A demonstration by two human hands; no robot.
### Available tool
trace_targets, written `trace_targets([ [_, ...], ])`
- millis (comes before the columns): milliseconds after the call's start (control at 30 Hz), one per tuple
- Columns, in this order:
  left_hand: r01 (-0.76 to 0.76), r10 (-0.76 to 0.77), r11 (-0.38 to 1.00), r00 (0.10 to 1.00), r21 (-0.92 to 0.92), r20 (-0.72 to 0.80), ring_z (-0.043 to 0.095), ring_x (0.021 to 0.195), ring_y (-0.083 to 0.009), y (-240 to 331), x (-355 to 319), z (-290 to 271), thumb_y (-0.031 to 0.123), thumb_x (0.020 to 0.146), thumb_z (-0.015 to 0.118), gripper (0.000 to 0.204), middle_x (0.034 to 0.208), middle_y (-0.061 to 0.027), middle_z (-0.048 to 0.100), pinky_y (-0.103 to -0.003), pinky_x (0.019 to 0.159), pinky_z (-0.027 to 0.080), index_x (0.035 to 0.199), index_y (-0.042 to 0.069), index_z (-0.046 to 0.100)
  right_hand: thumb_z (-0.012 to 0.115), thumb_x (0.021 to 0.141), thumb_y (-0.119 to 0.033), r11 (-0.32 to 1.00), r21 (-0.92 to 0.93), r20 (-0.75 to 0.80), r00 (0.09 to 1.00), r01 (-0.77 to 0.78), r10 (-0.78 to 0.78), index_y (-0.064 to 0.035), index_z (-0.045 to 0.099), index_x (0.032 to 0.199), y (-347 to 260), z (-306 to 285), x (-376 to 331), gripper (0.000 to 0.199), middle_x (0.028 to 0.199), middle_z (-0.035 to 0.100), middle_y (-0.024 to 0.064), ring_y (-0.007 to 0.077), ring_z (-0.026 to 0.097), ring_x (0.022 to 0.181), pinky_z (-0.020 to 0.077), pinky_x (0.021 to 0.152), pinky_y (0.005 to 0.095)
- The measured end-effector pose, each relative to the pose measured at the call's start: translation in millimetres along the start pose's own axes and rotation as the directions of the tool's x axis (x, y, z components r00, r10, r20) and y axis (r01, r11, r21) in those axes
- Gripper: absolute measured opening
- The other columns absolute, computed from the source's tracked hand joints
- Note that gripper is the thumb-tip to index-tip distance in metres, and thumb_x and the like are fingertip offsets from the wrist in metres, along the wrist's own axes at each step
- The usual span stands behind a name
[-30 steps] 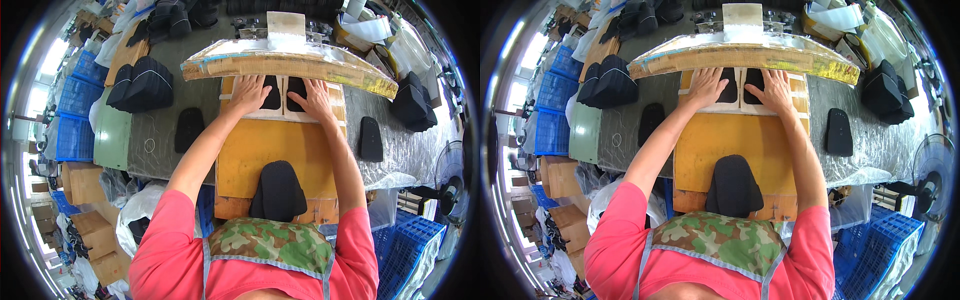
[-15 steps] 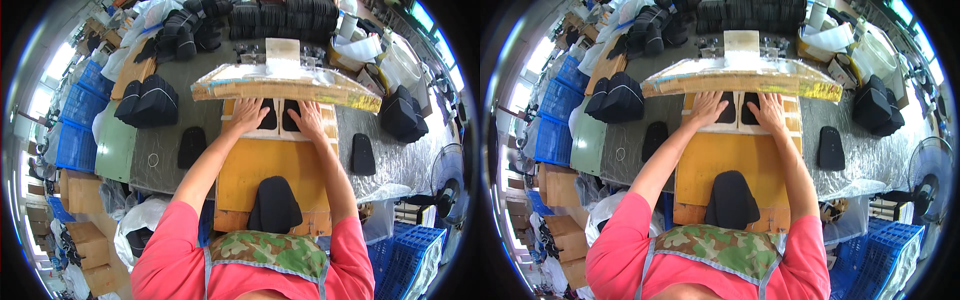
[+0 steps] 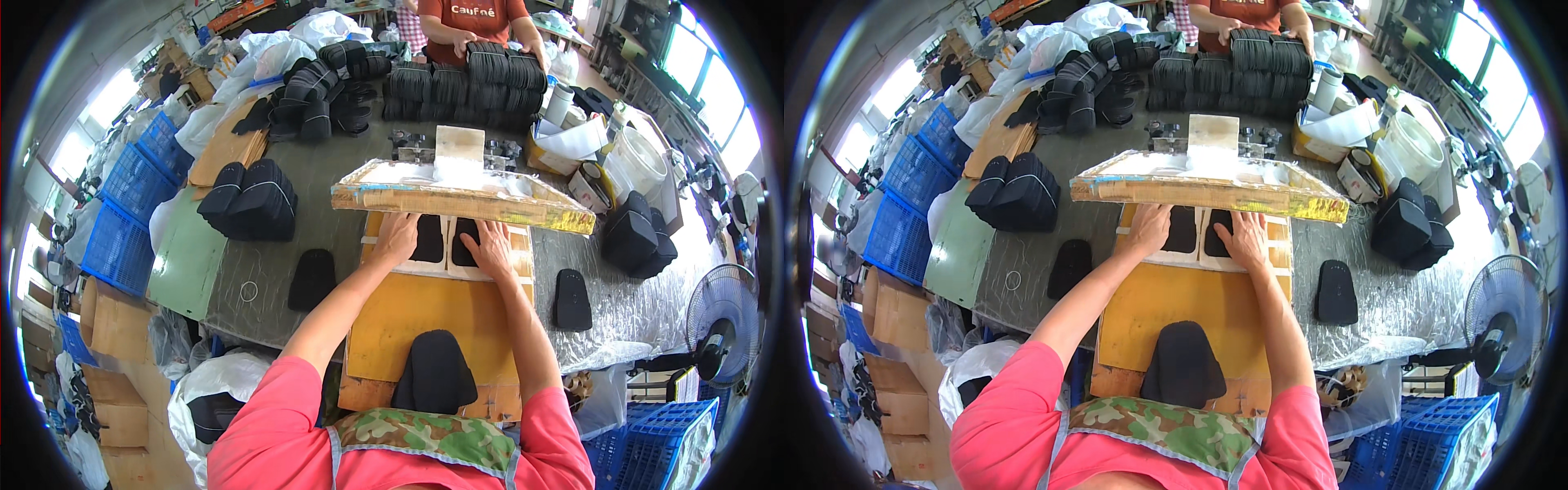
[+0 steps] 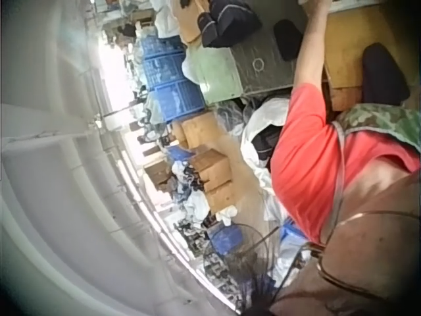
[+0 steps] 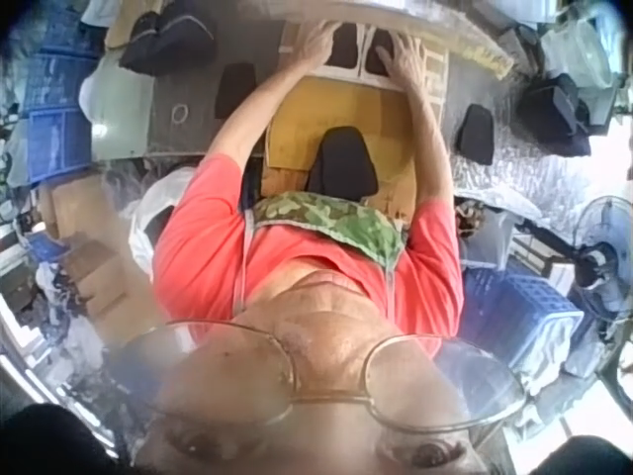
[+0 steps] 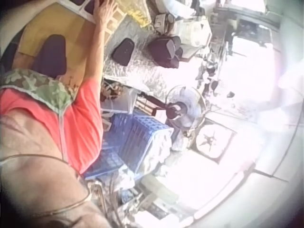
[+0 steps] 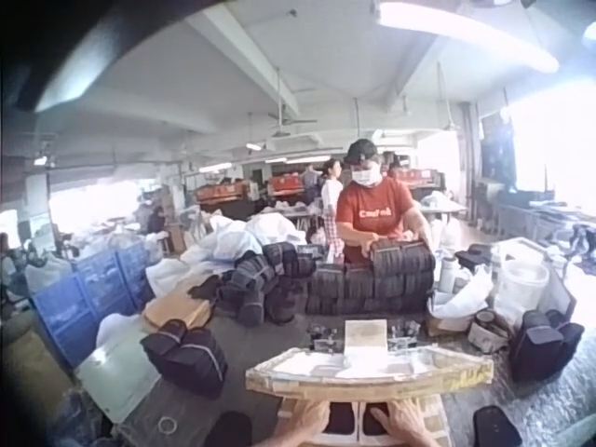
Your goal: Applying a white substance to shoe component pieces using a manual screen printing press and squeegee.
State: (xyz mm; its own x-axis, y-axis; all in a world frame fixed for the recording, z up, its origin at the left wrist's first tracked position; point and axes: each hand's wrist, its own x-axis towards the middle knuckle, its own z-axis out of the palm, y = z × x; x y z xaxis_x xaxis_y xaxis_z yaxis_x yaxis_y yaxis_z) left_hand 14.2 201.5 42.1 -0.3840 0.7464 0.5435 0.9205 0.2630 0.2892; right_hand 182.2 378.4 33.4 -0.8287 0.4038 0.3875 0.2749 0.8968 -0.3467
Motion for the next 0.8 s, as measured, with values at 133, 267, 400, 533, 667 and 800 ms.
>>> trace_targets([
  [133, 0.01, -0.01, 1.0, 1.0, -0.005, 0.01, 0.051, 0.113, -0.0389, 1.9, -0.7, -1.0, 0.002, 0.084, 0.052, 0.041, 0.119, -0.0203, 0.057, -0.051, 0.098, 0.037, 0.126, 0.005, 0.053, 0.059, 0.091, -0.036, 0.999, 0.036, -0.016, 0.999, -0.027, 0.028, -0.0064, 0.05, 0.135, -0.1, 0.1, -0.7, 0.053, 0.136, 0.05, 0.0178, 0.0366, 0.04, 0.13, 0.0246, 0.111, 0.0488],
  [267, 0.072, -0.077, 0.996, 0.992, 0.054, 0.102, 0.051, 0.112, -0.038, 5.3, -2.5, 3.1, 0.004, 0.084, 0.053, 0.043, 0.117, -0.0196, 0.058, -0.052, 0.098, 0.036, 0.127, 0.005, 0.053, 0.059, 0.091, -0.031, 0.996, 0.081, -0.051, 0.998, -0.04, 0.044, -0.0066, 0.053, 0.131, 2.8, 0.2, -5.1, 0.047, 0.133, 0.052, 0.0174, 0.0365, 0.042, 0.127, 0.0273, 0.109, 0.0483],
  [400, 0.037, -0.037, 0.999, 0.999, 0.038, -0.01, 0.054, 0.105, -0.0388, -13.8, -3.3, 8.6, 0.006, 0.085, 0.054, 0.033, 0.108, -0.0202, 0.06, -0.051, 0.093, 0.039, 0.117, 0.002, 0.056, 0.062, 0.088, -0.024, 0.994, 0.108, -0.085, 0.996, -0.026, 0.035, -0.0053, 0.059, 0.122, -0.4, 0.7, 5.9, 0.039, 0.124, 0.057, 0.0196, 0.0378, 0.048, 0.119, 0.035, 0.103, 0.0472],
  [533, 0.294, -0.29, 0.875, 0.955, -0.385, 0.071, 0.054, 0.104, -0.0371, -13.7, -5.7, -27.6, 0.013, 0.09, 0.055, 0.023, 0.108, -0.0187, 0.06, -0.042, 0.093, 0.04, 0.109, 0.0, 0.058, 0.064, 0.087, -0.021, 0.964, 0.24, -0.128, 0.981, -0.115, 0.149, -0.0022, 0.065, 0.112, 21.9, -25.1, -0.9, 0.031, 0.11, 0.063, 0.0232, 0.0402, 0.057, 0.107, 0.0445, 0.093, 0.0449],
  [667, 0.143, -0.585, 0.499, 0.783, -0.855, -0.21, 0.05, 0.119, -0.023, -24.7, -22.4, -95.1, 0.034, 0.101, 0.048, 0.043, 0.129, -0.014, 0.053, -0.037, 0.104, 0.035, 0.127, 0.0, 0.049, 0.067, 0.088, -0.02, 0.913, 0.269, -0.119, 0.93, -0.307, 0.347, -0.0017, 0.07, 0.107, 66.7, -70.0, -13.6, 0.026, 0.099, 0.07, 0.0204, 0.0273, 0.068, 0.09, 0.0503, 0.081, 0.037],
  [800, 0.059, -0.336, 0.588, 0.925, -0.807, -0.177, 0.046, 0.125, -0.0207, 11.0, 4.6, -173.1, 0.048, 0.103, 0.035, 0.058, 0.14, -0.0136, 0.047, -0.038, 0.109, 0.03, 0.137, 0.002, 0.042, 0.065, 0.086, -0.011, 0.943, 0.236, -0.368, 0.877, -0.233, 0.309, 0.0002, 0.067, 0.107, 139.0, -131.5, -21.5, 0.024, 0.101, 0.07, 0.0197, 0.031, 0.069, 0.093, 0.0517, 0.079, 0.0345],
])
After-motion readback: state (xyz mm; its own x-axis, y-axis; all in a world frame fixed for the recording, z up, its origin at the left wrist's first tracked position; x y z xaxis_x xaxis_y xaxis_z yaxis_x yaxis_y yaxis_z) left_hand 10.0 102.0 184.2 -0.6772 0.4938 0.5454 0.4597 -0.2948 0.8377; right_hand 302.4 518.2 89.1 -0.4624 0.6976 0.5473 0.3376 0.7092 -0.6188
